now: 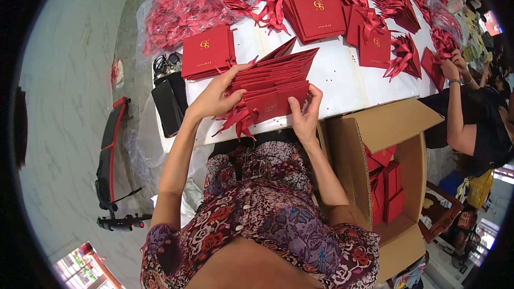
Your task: Tying red ribbons onto small red gift bags and organizing them into stacks.
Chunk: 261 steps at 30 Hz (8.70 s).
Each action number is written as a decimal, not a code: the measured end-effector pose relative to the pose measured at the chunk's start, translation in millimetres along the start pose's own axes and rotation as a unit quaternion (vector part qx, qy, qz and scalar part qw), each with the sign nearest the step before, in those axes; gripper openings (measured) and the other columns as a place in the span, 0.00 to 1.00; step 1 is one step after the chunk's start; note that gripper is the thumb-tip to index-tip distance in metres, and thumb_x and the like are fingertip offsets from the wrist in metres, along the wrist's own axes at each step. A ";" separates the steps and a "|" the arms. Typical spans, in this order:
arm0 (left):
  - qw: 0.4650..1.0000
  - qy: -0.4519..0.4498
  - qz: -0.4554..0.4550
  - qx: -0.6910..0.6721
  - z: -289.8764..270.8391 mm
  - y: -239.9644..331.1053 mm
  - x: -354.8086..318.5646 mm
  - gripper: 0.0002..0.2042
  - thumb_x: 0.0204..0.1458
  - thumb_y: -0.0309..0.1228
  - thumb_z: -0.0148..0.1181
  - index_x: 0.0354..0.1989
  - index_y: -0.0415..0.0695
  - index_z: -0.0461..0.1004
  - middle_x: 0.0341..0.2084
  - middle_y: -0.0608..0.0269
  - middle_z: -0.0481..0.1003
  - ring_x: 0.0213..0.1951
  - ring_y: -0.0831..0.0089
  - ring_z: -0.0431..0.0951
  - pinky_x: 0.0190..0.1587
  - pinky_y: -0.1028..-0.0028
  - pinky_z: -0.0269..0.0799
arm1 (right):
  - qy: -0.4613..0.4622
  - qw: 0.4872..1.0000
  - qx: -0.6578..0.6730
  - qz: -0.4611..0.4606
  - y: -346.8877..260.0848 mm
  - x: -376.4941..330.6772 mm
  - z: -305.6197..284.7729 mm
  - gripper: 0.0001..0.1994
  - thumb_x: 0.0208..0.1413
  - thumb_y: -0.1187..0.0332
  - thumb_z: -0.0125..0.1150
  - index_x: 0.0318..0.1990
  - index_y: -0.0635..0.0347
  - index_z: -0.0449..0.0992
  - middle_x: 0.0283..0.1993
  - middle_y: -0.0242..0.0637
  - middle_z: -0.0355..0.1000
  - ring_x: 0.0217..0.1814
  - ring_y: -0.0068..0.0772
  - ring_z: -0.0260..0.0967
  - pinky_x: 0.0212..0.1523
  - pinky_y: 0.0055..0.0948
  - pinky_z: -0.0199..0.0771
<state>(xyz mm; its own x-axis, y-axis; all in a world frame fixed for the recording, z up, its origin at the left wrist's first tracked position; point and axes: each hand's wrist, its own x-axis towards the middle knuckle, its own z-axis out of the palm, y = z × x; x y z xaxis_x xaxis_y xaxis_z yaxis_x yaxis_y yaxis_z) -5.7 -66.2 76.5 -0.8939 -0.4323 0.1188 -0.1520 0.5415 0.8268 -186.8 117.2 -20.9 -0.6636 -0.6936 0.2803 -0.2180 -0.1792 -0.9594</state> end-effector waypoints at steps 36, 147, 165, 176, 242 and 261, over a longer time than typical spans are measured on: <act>0.997 0.021 -0.043 0.055 4.6 11.1 -1.1 0.41 0.39 0.37 0.75 0.63 0.45 0.61 0.58 0.50 0.69 0.56 0.51 0.73 0.57 0.61 0.70 | -0.044 0.998 -0.001 -0.035 -14.3 16.3 10.0 0.36 0.55 0.68 0.68 0.66 0.66 0.53 0.64 0.47 0.53 0.66 0.39 0.55 0.65 0.38 0.58; 0.979 -0.097 -0.156 -0.088 -20.4 -20.4 102.7 0.15 0.63 0.38 0.58 0.41 0.36 0.82 0.29 0.70 0.80 0.31 0.87 0.72 0.35 0.80 0.70 | -0.156 0.964 0.193 0.094 -14.9 41.9 -25.6 0.28 0.52 0.79 0.67 0.59 0.63 0.61 0.56 0.39 0.69 0.60 0.30 0.67 0.64 0.32 0.64; 0.987 -0.095 0.013 -0.128 -3.7 -3.8 37.8 0.53 0.31 0.40 0.82 0.67 0.42 0.54 0.59 0.49 0.66 0.63 0.59 0.66 0.65 0.64 0.60 | -0.082 0.996 0.043 -0.009 8.6 42.7 -18.0 0.29 0.58 0.72 0.65 0.62 0.65 0.58 0.62 0.41 0.56 0.65 0.33 0.57 0.67 0.33 0.57; 0.992 0.011 0.001 -0.127 26.6 -21.3 24.9 0.38 0.38 0.29 0.71 0.62 0.40 0.59 0.55 0.51 0.67 0.59 0.57 0.68 0.64 0.63 0.63 | -0.129 0.986 0.107 0.018 -17.0 54.7 -6.7 0.54 0.45 0.66 0.77 0.71 0.63 0.39 0.65 0.48 0.52 0.67 0.41 0.55 0.69 0.40 0.56; 0.986 0.163 -0.007 0.040 67.9 -28.8 -14.9 0.51 0.36 0.30 0.79 0.64 0.36 0.46 0.49 0.50 0.75 0.51 0.61 0.78 0.57 0.66 0.71 | 0.020 0.996 -0.073 -0.047 -34.9 -1.4 -15.3 0.18 0.50 0.76 0.69 0.50 0.64 0.75 0.43 0.37 0.71 0.46 0.29 0.70 0.50 0.28 0.70; 0.988 0.154 -0.003 0.025 66.9 -29.1 -14.7 0.49 0.37 0.30 0.79 0.63 0.37 0.47 0.46 0.51 0.76 0.49 0.62 0.79 0.56 0.67 0.71 | -0.021 0.989 -0.114 -0.092 -37.7 9.8 -21.8 0.27 0.46 0.71 0.72 0.56 0.67 0.71 0.52 0.43 0.66 0.53 0.37 0.69 0.55 0.32 0.71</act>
<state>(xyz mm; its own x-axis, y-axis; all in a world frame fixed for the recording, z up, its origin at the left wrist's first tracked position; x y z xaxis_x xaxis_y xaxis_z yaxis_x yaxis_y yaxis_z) -16.4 -27.3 13.9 -0.7234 -0.6302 0.2820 -0.1843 0.5699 0.8008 -200.7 132.4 18.7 -0.5684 -0.6926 0.4441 -0.4912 -0.1474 -0.8585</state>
